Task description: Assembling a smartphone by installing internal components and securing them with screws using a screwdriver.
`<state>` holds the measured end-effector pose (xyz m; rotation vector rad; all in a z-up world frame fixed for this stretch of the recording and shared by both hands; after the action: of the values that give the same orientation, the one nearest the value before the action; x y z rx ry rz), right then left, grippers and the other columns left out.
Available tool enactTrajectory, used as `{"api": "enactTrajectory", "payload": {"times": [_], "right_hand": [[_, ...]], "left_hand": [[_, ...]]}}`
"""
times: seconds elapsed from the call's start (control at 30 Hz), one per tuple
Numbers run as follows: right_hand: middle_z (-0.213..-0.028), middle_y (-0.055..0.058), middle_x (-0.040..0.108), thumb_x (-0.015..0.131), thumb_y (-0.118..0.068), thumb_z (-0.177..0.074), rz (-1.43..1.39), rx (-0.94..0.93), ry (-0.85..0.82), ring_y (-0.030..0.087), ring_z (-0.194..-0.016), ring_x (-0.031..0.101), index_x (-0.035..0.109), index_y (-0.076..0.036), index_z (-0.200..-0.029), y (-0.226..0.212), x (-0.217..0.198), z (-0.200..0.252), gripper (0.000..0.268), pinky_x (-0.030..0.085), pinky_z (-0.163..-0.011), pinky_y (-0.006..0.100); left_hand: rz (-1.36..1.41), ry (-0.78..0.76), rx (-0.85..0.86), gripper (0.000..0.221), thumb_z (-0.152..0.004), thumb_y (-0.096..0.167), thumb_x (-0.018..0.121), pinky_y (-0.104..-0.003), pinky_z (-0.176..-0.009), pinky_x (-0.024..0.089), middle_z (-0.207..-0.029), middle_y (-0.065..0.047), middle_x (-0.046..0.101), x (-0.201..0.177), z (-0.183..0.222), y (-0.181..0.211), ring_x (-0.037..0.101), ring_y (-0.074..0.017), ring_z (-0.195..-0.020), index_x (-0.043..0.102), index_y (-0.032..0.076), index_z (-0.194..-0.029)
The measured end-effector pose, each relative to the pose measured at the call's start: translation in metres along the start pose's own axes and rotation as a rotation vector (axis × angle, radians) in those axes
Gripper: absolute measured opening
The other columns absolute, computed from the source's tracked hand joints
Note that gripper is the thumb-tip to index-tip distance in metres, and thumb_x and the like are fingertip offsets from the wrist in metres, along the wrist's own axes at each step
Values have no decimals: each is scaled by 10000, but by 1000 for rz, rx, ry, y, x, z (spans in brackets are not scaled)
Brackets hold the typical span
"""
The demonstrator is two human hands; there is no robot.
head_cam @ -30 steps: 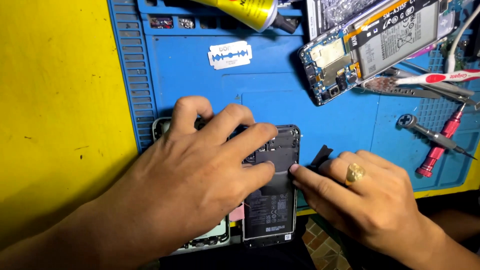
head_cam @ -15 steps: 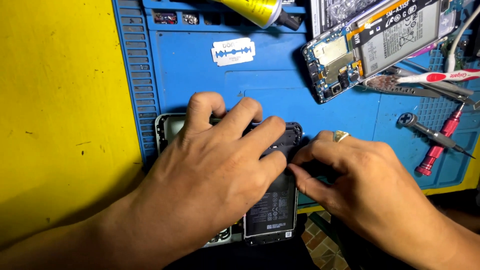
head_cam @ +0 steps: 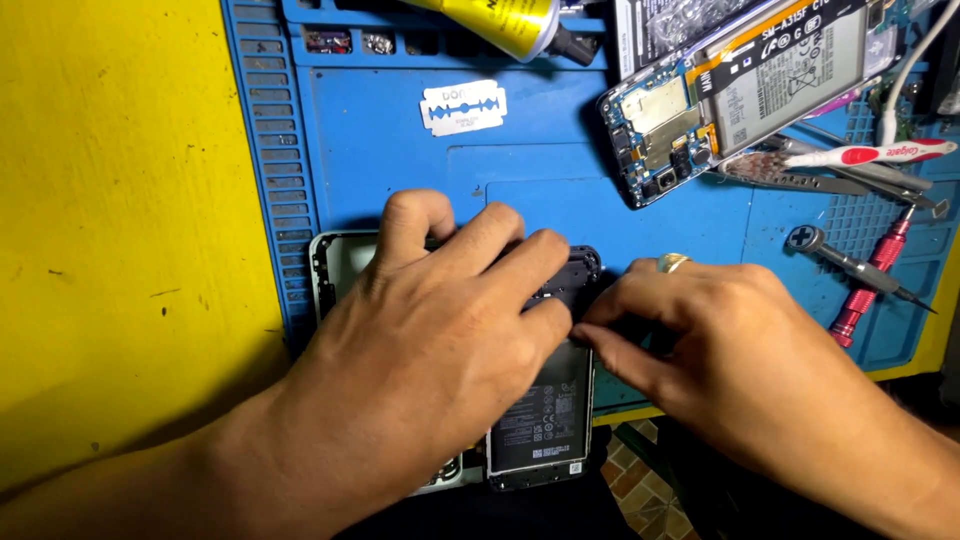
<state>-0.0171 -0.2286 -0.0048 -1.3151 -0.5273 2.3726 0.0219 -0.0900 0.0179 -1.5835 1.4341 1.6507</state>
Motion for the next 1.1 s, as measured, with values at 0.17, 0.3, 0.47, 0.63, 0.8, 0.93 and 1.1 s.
{"api": "enactTrajectory", "payload": {"times": [0.17, 0.3, 0.47, 0.63, 0.8, 0.93, 1.1], "right_hand": [[-846, -26, 760, 780, -167, -918, 52, 20, 269, 104, -674, 658, 770, -120, -940, 13, -43, 24, 53, 494, -670, 266], [-886, 171, 651, 729, 87, -1142, -112, 220, 638, 183, -651, 614, 694, 100, -1103, 65, -75, 66, 55, 471, -658, 251], [-1018, 129, 705, 784, 60, -1068, 71, 206, 748, 184, -928, 622, 758, 34, -1116, 111, -72, 96, 61, 469, -846, 286], [-1045, 126, 637, 858, -92, -945, 249, 31, 673, 244, -976, 626, 780, -49, -1217, 117, -44, 99, 286, 479, -915, 336], [-1249, 314, 644, 736, 129, -1217, 221, 15, 715, 392, -1151, 635, 719, 169, -1279, 126, -22, 112, 76, 512, -923, 424], [-1229, 282, 654, 603, 46, -1244, 94, -4, 687, 361, -1105, 607, 674, 153, -1352, 119, 3, 101, 167, 465, -889, 406], [-1167, 188, 681, 196, -185, -1325, -65, 168, 655, 273, -964, 518, 537, 112, -1569, 129, 14, 111, 513, 323, -784, 363]], "left_hand": [[127, -84, 33, 166, -898, 113, 621, -493, -800, 356, -1078, -47, 644, -4, 5, -7, 543, -287, -1025, 644, 182, -749], [178, -212, 47, 233, -828, 27, 588, -552, -807, 360, -1346, -111, 627, 8, 8, -9, 527, -305, -1150, 713, 202, -918], [136, 91, 36, 138, -910, 228, 733, -494, -815, 332, -1218, -35, 690, -15, 10, -28, 601, -281, -1052, 741, 213, -1048], [-10, 202, -59, 74, -1024, 148, 846, -457, -771, 369, -1039, -2, 698, -48, 24, -52, 611, -305, -841, 773, 160, -1031], [-29, 86, -66, 79, -952, 93, 782, -405, -737, 502, -859, -31, 652, -62, 43, -45, 608, -241, -765, 735, 101, -890], [-64, -28, -113, 234, -981, 71, 702, -405, -711, 472, -782, -21, 588, -47, 64, -35, 553, -195, -704, 644, 107, -757], [-133, -87, 19, 281, -859, -61, 718, -395, -677, 426, -770, -32, 597, -37, 74, -6, 538, -234, -746, 603, 147, -708]]}}
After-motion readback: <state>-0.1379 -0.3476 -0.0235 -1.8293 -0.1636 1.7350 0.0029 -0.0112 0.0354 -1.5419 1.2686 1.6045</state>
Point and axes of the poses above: each hand's wrist, its own z-axis away from the middle knuckle, its own x-axis out of the palm, y = z × x, the point moved 7 cm from there along -z, towards the middle knuckle
